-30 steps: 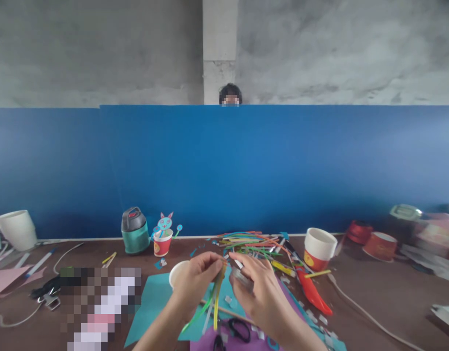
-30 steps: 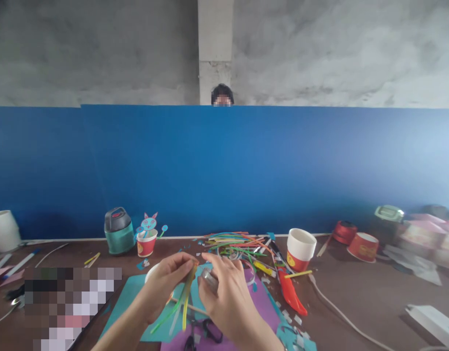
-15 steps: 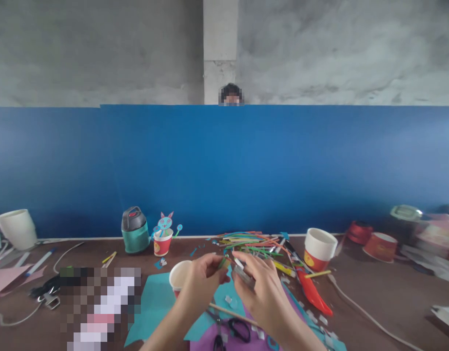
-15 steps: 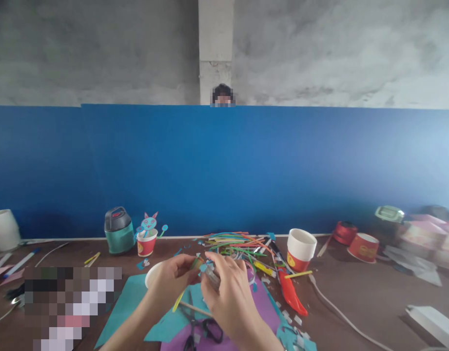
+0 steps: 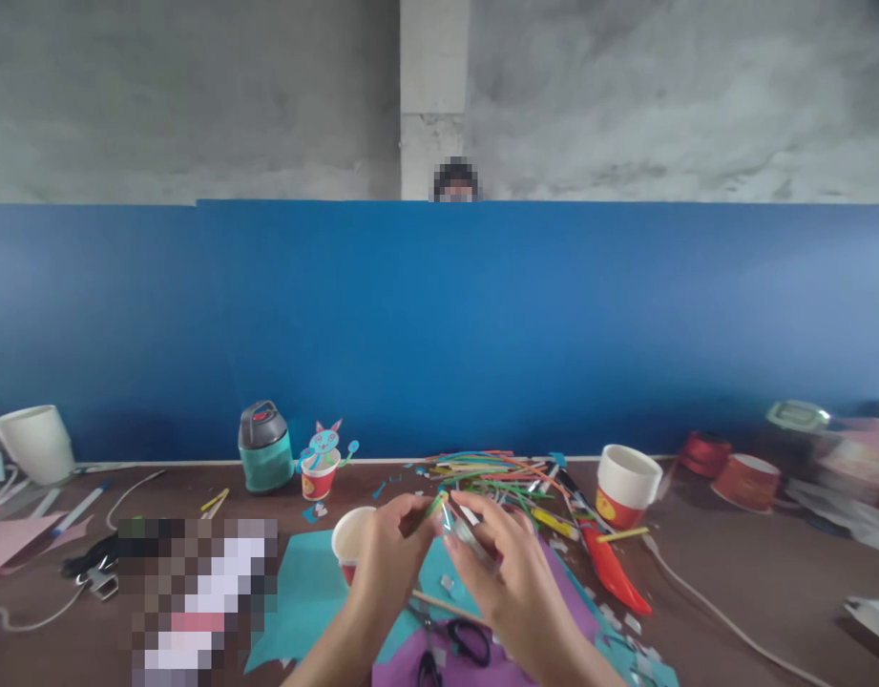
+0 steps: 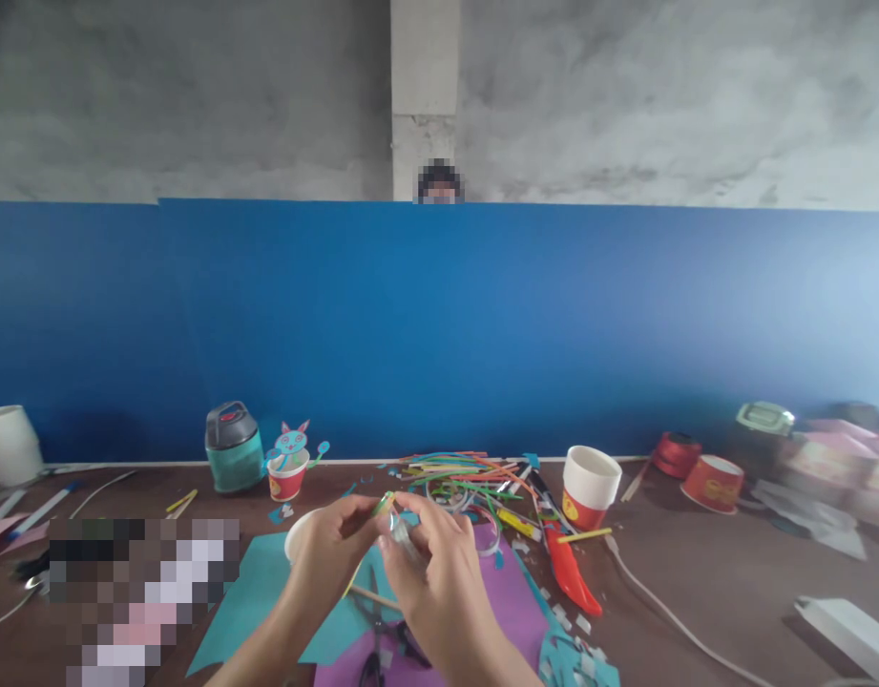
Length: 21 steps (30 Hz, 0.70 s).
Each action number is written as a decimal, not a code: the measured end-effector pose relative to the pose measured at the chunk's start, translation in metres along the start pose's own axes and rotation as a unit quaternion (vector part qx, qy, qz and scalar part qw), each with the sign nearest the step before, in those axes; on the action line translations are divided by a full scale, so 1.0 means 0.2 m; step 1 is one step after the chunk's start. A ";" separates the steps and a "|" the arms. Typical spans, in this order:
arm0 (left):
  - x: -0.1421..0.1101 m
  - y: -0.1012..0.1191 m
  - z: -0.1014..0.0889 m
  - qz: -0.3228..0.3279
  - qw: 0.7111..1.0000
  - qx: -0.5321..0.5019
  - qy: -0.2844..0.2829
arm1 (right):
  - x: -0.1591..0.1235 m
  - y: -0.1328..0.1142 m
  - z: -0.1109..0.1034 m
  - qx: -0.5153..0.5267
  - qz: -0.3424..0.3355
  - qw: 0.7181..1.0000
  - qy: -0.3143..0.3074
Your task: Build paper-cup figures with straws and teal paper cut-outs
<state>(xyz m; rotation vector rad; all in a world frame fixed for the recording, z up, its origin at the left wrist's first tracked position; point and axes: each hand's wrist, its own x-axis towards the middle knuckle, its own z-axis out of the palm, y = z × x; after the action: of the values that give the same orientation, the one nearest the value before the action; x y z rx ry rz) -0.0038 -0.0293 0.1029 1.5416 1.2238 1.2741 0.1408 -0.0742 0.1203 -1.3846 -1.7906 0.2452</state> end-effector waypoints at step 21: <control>0.00 0.07 -0.06 -0.138 0.946 -0.252 -0.150 | 0.05 0.05 -0.01 0.017 0.020 1.000 -0.002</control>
<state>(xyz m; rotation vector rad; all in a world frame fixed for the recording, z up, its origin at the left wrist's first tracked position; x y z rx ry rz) -0.0136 -0.0324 0.1184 1.0953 0.8015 1.0205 0.1484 -0.0618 0.1208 -1.3980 -1.7548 0.2987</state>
